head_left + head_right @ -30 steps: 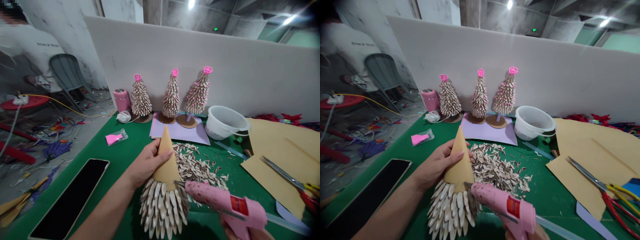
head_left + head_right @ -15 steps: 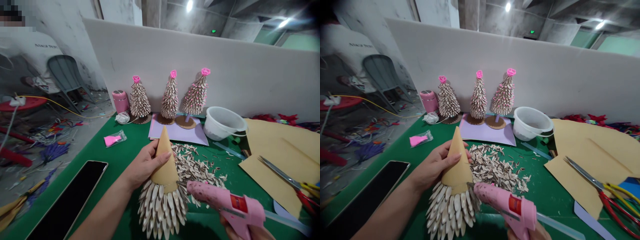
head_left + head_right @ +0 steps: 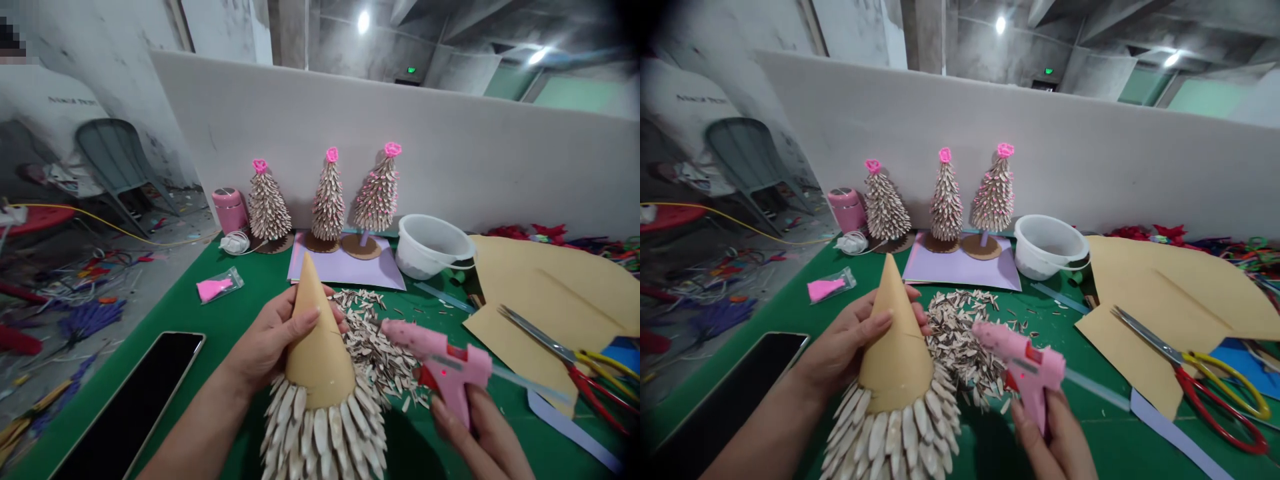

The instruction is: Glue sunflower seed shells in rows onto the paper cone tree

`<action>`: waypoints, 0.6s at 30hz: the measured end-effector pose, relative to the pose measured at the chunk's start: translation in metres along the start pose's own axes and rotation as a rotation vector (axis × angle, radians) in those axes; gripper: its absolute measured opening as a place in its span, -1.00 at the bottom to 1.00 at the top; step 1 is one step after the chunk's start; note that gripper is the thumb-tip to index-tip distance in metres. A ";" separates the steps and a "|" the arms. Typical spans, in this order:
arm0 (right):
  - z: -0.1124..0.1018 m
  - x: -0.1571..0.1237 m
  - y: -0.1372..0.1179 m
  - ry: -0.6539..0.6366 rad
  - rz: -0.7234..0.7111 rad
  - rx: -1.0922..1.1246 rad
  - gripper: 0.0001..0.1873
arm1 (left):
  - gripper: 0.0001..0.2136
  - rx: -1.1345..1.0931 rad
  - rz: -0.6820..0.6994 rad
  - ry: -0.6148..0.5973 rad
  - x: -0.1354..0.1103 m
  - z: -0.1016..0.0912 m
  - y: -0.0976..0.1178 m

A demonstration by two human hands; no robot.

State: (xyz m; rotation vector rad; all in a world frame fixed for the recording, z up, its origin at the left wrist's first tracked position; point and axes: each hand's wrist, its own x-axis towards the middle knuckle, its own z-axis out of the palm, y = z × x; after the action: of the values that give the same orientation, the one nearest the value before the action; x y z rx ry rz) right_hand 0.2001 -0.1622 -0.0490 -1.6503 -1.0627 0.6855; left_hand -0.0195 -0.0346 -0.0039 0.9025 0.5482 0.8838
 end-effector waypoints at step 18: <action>-0.060 0.063 0.081 0.264 0.480 0.320 -0.53 | -0.77 -0.270 -0.115 0.347 -0.010 -0.011 -0.028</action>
State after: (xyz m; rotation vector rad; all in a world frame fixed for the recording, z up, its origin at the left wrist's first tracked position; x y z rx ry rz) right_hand 0.3042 -0.1409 -0.1028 -1.6635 -0.3434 0.8653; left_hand -0.0211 -0.0471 -0.0330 0.4688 0.7512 0.9884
